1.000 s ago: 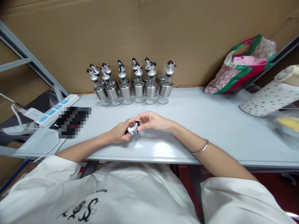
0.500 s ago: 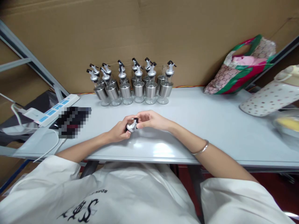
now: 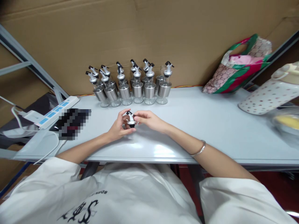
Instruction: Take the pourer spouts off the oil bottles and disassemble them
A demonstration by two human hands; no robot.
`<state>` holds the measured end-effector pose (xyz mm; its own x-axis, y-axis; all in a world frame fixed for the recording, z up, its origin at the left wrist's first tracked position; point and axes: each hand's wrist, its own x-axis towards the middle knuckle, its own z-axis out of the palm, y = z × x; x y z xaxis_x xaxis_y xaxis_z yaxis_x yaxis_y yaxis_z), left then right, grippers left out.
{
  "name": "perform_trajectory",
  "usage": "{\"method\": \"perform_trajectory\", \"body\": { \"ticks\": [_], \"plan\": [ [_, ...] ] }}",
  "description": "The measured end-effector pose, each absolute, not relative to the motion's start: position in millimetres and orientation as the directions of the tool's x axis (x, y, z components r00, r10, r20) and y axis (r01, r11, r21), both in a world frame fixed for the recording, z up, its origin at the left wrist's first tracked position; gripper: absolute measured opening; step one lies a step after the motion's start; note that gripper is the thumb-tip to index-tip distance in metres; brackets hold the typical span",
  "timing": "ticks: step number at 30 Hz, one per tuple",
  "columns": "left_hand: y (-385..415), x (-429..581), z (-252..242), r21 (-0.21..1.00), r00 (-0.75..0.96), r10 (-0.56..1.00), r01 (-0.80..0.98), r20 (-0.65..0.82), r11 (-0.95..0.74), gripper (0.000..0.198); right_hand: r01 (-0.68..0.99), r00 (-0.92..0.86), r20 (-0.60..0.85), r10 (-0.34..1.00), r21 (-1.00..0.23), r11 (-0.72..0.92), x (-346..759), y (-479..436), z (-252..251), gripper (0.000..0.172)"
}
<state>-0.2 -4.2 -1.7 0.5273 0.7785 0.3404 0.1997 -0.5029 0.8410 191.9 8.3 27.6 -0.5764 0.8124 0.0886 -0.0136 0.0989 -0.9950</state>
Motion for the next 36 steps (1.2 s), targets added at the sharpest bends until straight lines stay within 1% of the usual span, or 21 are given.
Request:
{"method": "perform_trajectory", "body": {
  "ticks": [1, 3, 5, 7, 9, 11, 13, 15, 17, 19, 23, 27, 29, 32, 34, 36],
  "plan": [
    [-4, -1, -1, 0.843, 0.543, 0.767, 0.185, 0.341, -0.506, 0.071, -0.014, -0.569, 0.088, 0.818, -0.995, 0.097, 192, 9, 27, 0.034],
    [-4, -2, 1, 0.841, 0.546, 0.765, 0.185, 0.342, -0.508, 0.055, -0.018, -0.567, 0.082, 0.820, -0.996, 0.087, 193, 9, 27, 0.036],
    [-2, -5, 4, 0.821, 0.516, 0.785, 0.240, 0.344, -0.518, 0.040, -0.019, -0.578, 0.055, 0.814, -0.998, 0.054, 194, 9, 28, 0.039],
    [1, -7, 6, 0.767, 0.482, 0.799, 0.336, 0.358, -0.547, 0.034, -0.020, -0.605, 0.006, 0.796, -1.000, -0.008, 195, 8, 28, 0.041],
    [4, -9, 9, 0.686, 0.467, 0.794, 0.429, 0.389, -0.588, 0.031, -0.025, -0.626, -0.036, 0.779, -0.997, -0.066, 195, 7, 27, 0.042],
    [6, -10, 10, 0.612, 0.464, 0.777, 0.485, 0.426, -0.625, 0.027, -0.039, -0.617, -0.043, 0.786, -0.996, -0.086, 194, 6, 27, 0.041],
    [6, -9, 11, 0.563, 0.460, 0.762, 0.514, 0.455, -0.647, 0.024, -0.055, -0.580, -0.011, 0.815, -0.997, -0.052, 194, 6, 26, 0.041],
    [6, -8, 11, 0.540, 0.446, 0.760, 0.535, 0.473, -0.650, 0.021, -0.050, -0.537, 0.041, 0.843, -0.999, 0.017, 193, 6, 25, 0.045],
    [6, -8, 10, 0.532, 0.433, 0.766, 0.551, 0.476, -0.643, 0.018, -0.012, -0.511, 0.086, 0.855, -0.996, 0.093, 193, 7, 26, 0.049],
    [7, -8, 9, 0.531, 0.430, 0.771, 0.560, 0.469, -0.636, 0.016, 0.039, -0.502, 0.126, 0.856, -0.985, 0.168, 193, 6, 26, 0.049],
    [8, -8, 6, 0.540, 0.455, 0.769, 0.547, 0.450, -0.640, 0.016, 0.125, -0.507, 0.213, 0.835, -0.941, 0.315, 194, 3, 27, 0.040],
    [4, -5, 5, 0.522, 0.496, 0.740, 0.526, 0.454, -0.672, 0.017, 0.247, -0.519, 0.257, 0.815, -0.868, 0.432, 195, 1, 29, 0.029],
    [1, -4, 5, 0.501, 0.525, 0.719, 0.517, 0.455, -0.694, 0.018, 0.295, -0.526, 0.254, 0.812, -0.841, 0.454, 195, 0, 31, 0.025],
    [-2, -2, 4, 0.495, 0.542, 0.706, 0.505, 0.455, -0.707, 0.017, 0.334, -0.520, 0.237, 0.821, -0.828, 0.451, 195, -2, 33, 0.024],
    [-3, -2, 5, 0.497, 0.536, 0.712, 0.511, 0.454, -0.702, 0.018, 0.354, -0.496, 0.260, 0.828, -0.810, 0.467, 195, -3, 34, 0.022],
    [-3, -2, 6, 0.476, 0.545, 0.713, 0.531, 0.442, -0.701, 0.020, 0.356, -0.485, 0.286, 0.826, -0.798, 0.486, 194, -3, 33, 0.023]
  ]
}}
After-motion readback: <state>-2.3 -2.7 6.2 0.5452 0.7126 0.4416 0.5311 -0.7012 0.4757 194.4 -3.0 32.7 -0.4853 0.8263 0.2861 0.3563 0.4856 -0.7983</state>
